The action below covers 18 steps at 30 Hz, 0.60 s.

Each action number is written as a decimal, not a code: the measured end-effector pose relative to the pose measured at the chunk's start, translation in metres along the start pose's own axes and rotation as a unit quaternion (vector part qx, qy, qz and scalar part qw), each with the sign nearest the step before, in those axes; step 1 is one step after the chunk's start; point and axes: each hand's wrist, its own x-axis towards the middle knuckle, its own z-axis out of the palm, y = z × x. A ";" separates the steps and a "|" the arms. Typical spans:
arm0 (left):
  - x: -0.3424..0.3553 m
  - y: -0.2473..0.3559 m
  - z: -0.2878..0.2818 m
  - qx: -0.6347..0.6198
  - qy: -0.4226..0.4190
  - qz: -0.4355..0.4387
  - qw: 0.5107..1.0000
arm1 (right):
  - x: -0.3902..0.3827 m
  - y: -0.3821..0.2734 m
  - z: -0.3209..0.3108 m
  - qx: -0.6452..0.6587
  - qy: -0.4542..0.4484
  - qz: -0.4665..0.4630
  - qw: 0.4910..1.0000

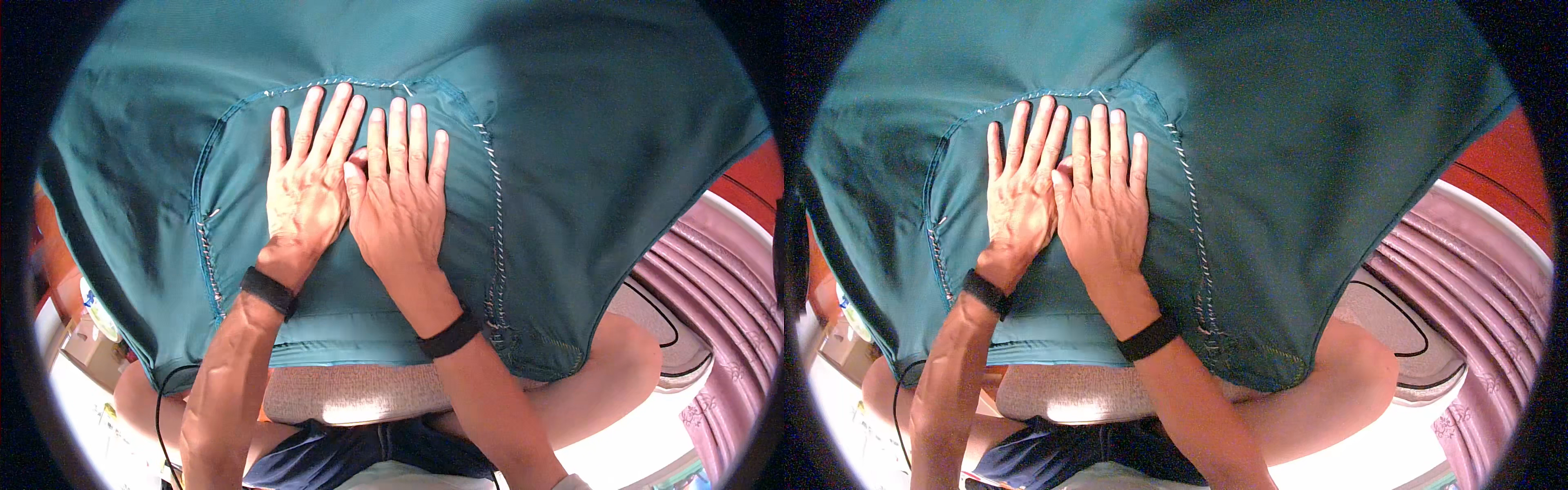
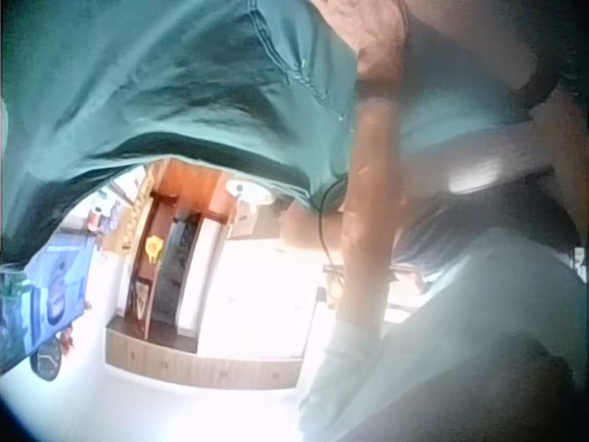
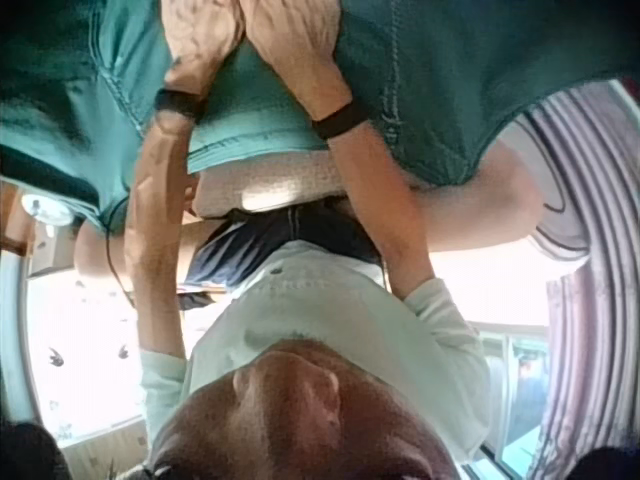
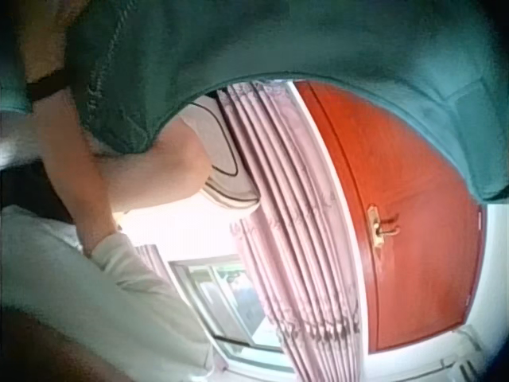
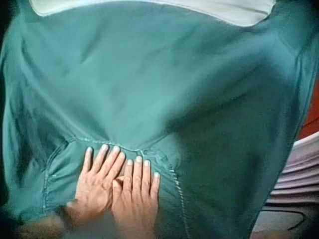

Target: The person repairs a green folding chair by sewing a torn section of the seat fabric around a frame attachment point with a needle and thread, then trims the thread with scissors and spreads the seat fabric flat to check the repair.

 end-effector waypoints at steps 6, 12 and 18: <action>-0.001 -0.002 0.005 0.027 -0.029 -0.003 0.999 | 0.003 -0.003 0.002 0.021 -0.002 -0.011 1.000; 0.001 -0.002 0.006 0.036 -0.021 -0.003 0.999 | 0.011 -0.014 -0.031 -0.058 0.015 0.028 0.998; 0.001 0.000 0.007 0.025 -0.025 0.004 0.999 | 0.014 0.006 -0.017 -0.118 -0.010 0.023 0.993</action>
